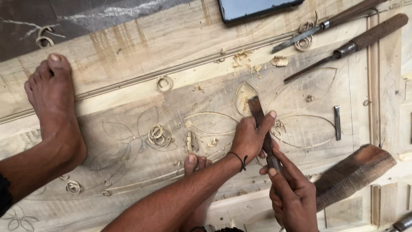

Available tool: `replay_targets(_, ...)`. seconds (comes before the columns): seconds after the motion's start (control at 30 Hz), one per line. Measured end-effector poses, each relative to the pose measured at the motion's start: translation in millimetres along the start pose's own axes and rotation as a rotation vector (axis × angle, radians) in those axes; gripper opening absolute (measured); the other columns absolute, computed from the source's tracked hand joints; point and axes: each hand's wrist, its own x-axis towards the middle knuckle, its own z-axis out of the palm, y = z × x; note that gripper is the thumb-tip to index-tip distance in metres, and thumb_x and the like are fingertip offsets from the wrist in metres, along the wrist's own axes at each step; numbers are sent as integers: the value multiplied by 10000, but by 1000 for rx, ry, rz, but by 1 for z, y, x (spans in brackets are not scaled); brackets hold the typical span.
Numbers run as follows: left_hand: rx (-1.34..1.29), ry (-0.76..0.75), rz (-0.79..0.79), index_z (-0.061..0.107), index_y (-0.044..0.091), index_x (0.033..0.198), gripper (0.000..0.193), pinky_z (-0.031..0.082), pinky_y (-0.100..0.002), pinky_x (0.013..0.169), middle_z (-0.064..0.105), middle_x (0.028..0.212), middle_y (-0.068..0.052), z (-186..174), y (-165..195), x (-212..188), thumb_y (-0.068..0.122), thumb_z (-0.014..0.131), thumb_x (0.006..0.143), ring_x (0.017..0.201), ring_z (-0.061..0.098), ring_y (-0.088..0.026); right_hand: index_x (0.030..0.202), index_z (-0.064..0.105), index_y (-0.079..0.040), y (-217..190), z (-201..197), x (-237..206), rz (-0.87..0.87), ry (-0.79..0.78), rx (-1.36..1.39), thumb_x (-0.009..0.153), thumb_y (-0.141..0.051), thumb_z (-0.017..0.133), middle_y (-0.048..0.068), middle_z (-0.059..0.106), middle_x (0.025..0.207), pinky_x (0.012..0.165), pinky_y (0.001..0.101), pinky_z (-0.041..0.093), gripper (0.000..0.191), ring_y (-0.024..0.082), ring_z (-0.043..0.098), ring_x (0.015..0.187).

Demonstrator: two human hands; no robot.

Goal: The person carves a floral pattern into a wooden door panel laid on the floor, using a chisel by hand to pare out the leaf outlines and clear chips from the recesses. They set the chisel aside, sweep chips, then hone the chisel blade on a stone and dip it in a container of liquid.

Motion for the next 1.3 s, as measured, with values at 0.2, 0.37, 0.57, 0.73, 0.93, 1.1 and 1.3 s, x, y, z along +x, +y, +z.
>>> replay_targets(0.2, -114, 10, 51, 589, 7, 701, 612, 442, -262, 300, 695, 575, -138, 1, 0, 2, 526, 529, 1019, 356, 580, -134, 1459, 547, -27, 1, -2, 8, -80, -44, 9, 918, -29, 574, 145, 694, 914, 302, 240, 225, 541, 50, 333, 394)
replay_targets(0.37, -20, 5, 36, 615, -43, 708, 665, 460, -288, 282, 686, 575, -158, 0, -2, 3, 551, 553, 1001, 348, 596, -157, 1479, 557, -74, 5, -7, 10, -56, -17, -43, 905, -45, 584, 146, 709, 893, 310, 246, 235, 575, 62, 339, 395)
replay_targets(0.57, -82, -23, 41, 621, -30, 720, 679, 476, -287, 290, 705, 592, -149, -1, -9, 5, 593, 532, 974, 358, 610, -160, 1457, 559, -69, 10, -10, 13, -64, -26, -55, 912, -58, 586, 135, 708, 887, 309, 248, 237, 546, 59, 335, 391)
replay_targets(0.73, 158, 50, 83, 680, -28, 757, 703, 515, -268, 331, 687, 602, -164, -2, -14, 11, 617, 521, 987, 426, 655, -160, 1475, 565, -78, 15, -15, 16, -127, -53, -43, 907, -32, 582, 138, 712, 871, 321, 240, 245, 570, 62, 349, 394)
replay_targets(0.93, -31, -62, 32, 656, -78, 738, 711, 578, -316, 368, 702, 631, -193, -6, -18, 8, 578, 533, 983, 459, 696, -228, 1467, 564, -77, 23, -25, 20, -132, -115, -32, 916, -43, 578, 97, 701, 920, 328, 219, 245, 552, 44, 348, 420)
replay_targets(1.1, -93, -68, -36, 643, -112, 820, 708, 595, -322, 385, 709, 681, -206, -8, -17, 7, 569, 537, 984, 520, 720, -247, 1456, 573, -51, 23, -27, 26, -112, -105, -24, 918, -59, 597, 126, 709, 910, 320, 230, 246, 539, 63, 356, 421)
replay_targets(1.3, -2, -106, -51, 621, -93, 907, 697, 609, -338, 404, 713, 702, -212, -9, -17, 9, 594, 518, 956, 549, 744, -266, 1443, 589, -47, 23, -28, 25, -132, -81, -80, 918, -76, 604, 134, 720, 898, 322, 235, 243, 525, 71, 343, 411)
